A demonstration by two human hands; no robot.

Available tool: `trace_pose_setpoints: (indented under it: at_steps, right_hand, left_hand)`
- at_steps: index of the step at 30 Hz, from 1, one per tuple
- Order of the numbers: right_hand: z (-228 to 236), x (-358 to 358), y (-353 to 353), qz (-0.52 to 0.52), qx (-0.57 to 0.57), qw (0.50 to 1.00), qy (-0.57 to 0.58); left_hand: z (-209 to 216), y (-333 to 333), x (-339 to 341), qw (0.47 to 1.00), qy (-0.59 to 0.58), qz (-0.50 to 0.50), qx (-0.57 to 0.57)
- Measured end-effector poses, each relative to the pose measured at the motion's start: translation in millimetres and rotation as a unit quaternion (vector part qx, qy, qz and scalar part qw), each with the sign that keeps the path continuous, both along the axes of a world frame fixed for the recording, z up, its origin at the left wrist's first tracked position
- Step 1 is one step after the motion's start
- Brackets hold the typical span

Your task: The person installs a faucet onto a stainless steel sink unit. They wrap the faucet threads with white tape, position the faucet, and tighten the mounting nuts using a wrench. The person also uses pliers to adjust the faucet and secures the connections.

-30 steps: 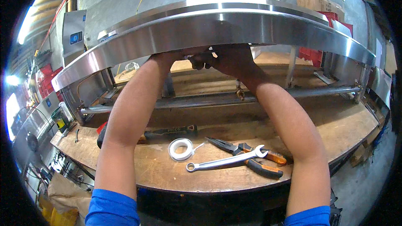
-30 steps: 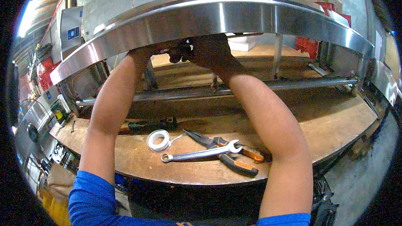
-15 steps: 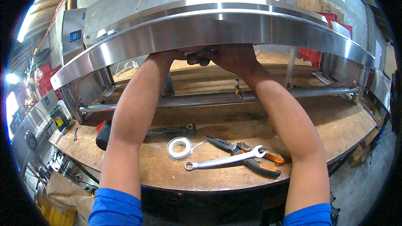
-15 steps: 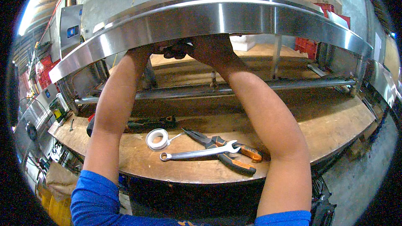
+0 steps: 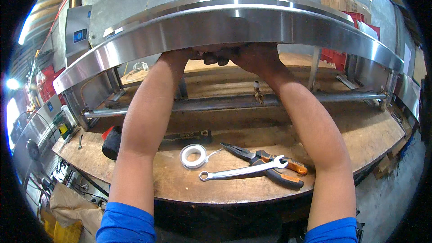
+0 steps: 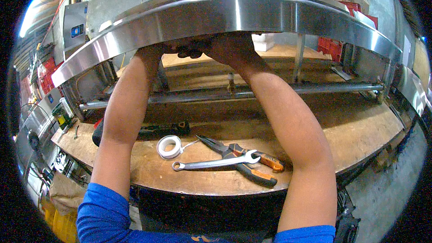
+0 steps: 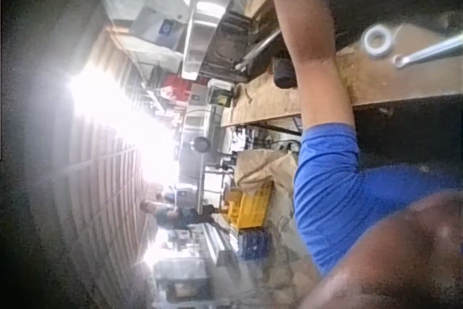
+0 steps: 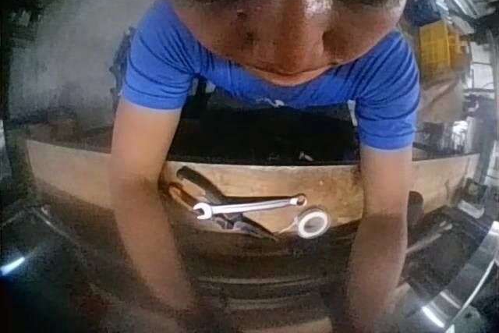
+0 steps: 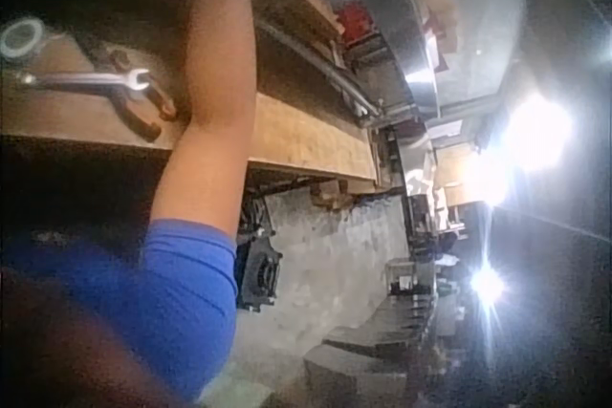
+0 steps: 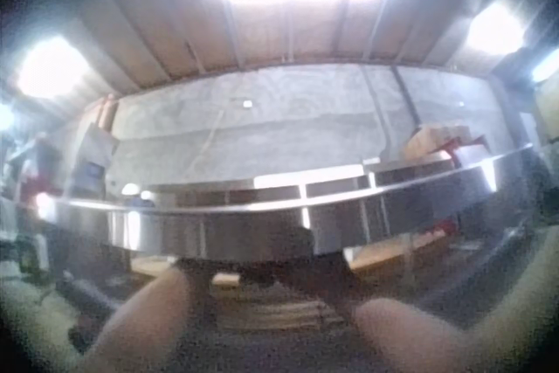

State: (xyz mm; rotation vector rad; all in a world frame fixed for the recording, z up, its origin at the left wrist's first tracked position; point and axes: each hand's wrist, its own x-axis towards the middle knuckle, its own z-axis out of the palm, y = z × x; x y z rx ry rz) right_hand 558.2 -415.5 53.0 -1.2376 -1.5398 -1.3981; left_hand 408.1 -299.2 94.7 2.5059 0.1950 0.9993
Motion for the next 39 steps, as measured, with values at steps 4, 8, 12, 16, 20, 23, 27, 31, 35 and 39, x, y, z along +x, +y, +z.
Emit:
trace_pose_setpoints:
  at_steps: [4, 8, 12, 16, 20, 23, 27, 31, 35, 39]
  right_hand:
    - [-1.8, 3.2, 5.1, 0.004, -0.047, 0.998, 0.047]
    - [-5.1, 4.3, 5.3, -0.023, -0.027, 0.999, -0.004]
    - [-5.3, 4.8, 6.2, -0.024, -0.072, 0.996, 0.049]
    - [-4.5, 7.4, 12.5, -0.083, -0.035, 0.995, -0.029]
    - [-6.0, 10.8, 16.4, 0.003, -0.059, 0.996, 0.063]
    - [-5.6, 12.1, 17.6, -0.017, -0.033, 0.998, 0.056]
    - [-2.9, 12.4, 18.3, -0.048, -0.086, 0.991, 0.089]
    - [-1.9, 13.3, 17.8, -0.063, -0.012, 0.997, 0.033]
    - [0.7, 16.2, 16.2, -0.033, 0.013, 0.999, 0.01]
    - [5.0, 21.8, 10.9, 0.036, -0.102, 0.992, 0.059]
  left_hand:
    - [-3.5, 0.0, -0.3, 1.0, 0.001, -0.002, -0.006]
    - [-6.1, -0.5, 0.8, 1.0, 0.002, -0.006, -0.009]
    - [-7.1, -2.0, 3.5, 1.0, 0.005, -0.011, -0.017]
    - [-7.5, -2.9, 5.6, 0.999, 0.008, -0.021, -0.024]
    - [-8.8, -5.3, 6.3, 0.999, 0.014, -0.028, -0.037]
    - [-7.7, -8.3, 10.2, 0.998, 0.022, -0.037, -0.046]
    - [-13.2, -10.3, 19.2, 0.998, 0.023, -0.042, -0.045]
    - [-19.0, -6.1, 31.5, 0.998, -0.035, -0.038, 0.027]
    - [-25.7, -12.4, 39.7, 0.984, -0.14, -0.049, 0.1]
    - [-13.5, -31.2, 27.1, 0.997, -0.038, -0.058, -0.014]
